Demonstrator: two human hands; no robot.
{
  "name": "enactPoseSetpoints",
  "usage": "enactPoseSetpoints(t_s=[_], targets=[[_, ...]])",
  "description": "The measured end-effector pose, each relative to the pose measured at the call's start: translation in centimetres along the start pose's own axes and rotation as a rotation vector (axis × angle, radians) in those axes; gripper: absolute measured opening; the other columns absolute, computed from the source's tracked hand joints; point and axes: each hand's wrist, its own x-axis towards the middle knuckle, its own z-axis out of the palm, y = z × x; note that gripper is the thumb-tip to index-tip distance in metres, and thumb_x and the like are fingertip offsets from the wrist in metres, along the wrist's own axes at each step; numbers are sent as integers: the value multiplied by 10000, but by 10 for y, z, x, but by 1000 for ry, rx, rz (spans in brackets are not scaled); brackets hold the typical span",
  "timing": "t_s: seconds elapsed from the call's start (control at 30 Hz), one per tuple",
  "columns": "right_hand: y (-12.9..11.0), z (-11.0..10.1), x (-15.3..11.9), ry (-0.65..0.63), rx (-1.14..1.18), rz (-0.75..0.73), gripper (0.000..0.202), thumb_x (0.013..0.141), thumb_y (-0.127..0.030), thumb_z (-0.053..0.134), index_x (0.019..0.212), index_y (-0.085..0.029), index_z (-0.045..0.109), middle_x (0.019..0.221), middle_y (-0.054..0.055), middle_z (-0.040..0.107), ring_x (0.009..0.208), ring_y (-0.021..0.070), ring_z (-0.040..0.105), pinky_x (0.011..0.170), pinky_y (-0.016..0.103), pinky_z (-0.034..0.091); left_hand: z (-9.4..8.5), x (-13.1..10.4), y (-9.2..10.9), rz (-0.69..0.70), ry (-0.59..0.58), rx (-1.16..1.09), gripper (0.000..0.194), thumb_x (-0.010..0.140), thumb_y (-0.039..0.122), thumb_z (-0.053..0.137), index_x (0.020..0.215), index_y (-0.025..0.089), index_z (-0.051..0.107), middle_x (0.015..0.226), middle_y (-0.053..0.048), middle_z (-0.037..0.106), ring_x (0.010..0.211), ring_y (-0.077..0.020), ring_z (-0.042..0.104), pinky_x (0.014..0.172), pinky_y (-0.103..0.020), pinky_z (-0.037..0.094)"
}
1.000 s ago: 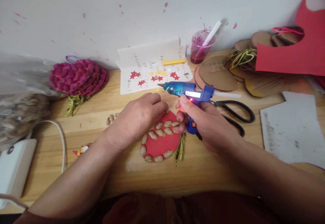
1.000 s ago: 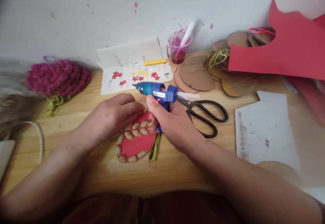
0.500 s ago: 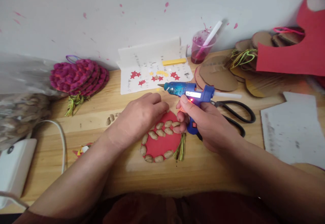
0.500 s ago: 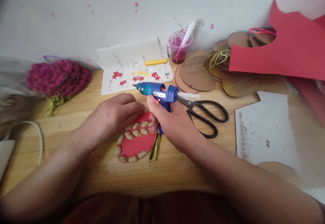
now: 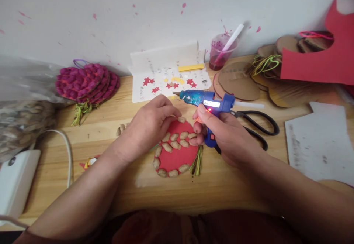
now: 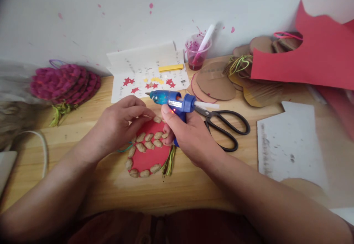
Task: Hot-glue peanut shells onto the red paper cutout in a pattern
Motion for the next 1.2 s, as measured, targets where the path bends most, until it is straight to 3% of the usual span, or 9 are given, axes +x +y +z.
enactPoseSetpoints(t_s=[0.23, 0.57, 1.2], targets=[[1, 0, 0, 12, -11, -12, 414, 858, -615, 672, 752, -220, 607, 648, -35, 613, 512, 107, 580, 563, 267, 496, 7, -3, -1, 20, -18, 21, 180, 941, 171, 586, 1017, 193, 748, 919, -41, 613, 806, -141, 596, 708, -269, 490], [2, -3, 2, 3, -65, -17, 434, 868, -618, 658, 735, -208, 612, 650, -28, 609, 519, 106, 599, 565, 263, 484, 13, -4, 2, -4, 23, 36, 189, 959, 228, 582, 921, 194, 764, 884, -27, 619, 769, -143, 588, 673, -271, 462], [4, -2, 2, 20, -59, -12, 433, 855, -631, 663, 742, -216, 615, 640, -27, 614, 511, 114, 601, 546, 268, 494, 15, -6, 3, 21, 31, 83, 177, 948, 193, 596, 929, 193, 771, 858, -29, 615, 759, -151, 589, 644, -269, 464]])
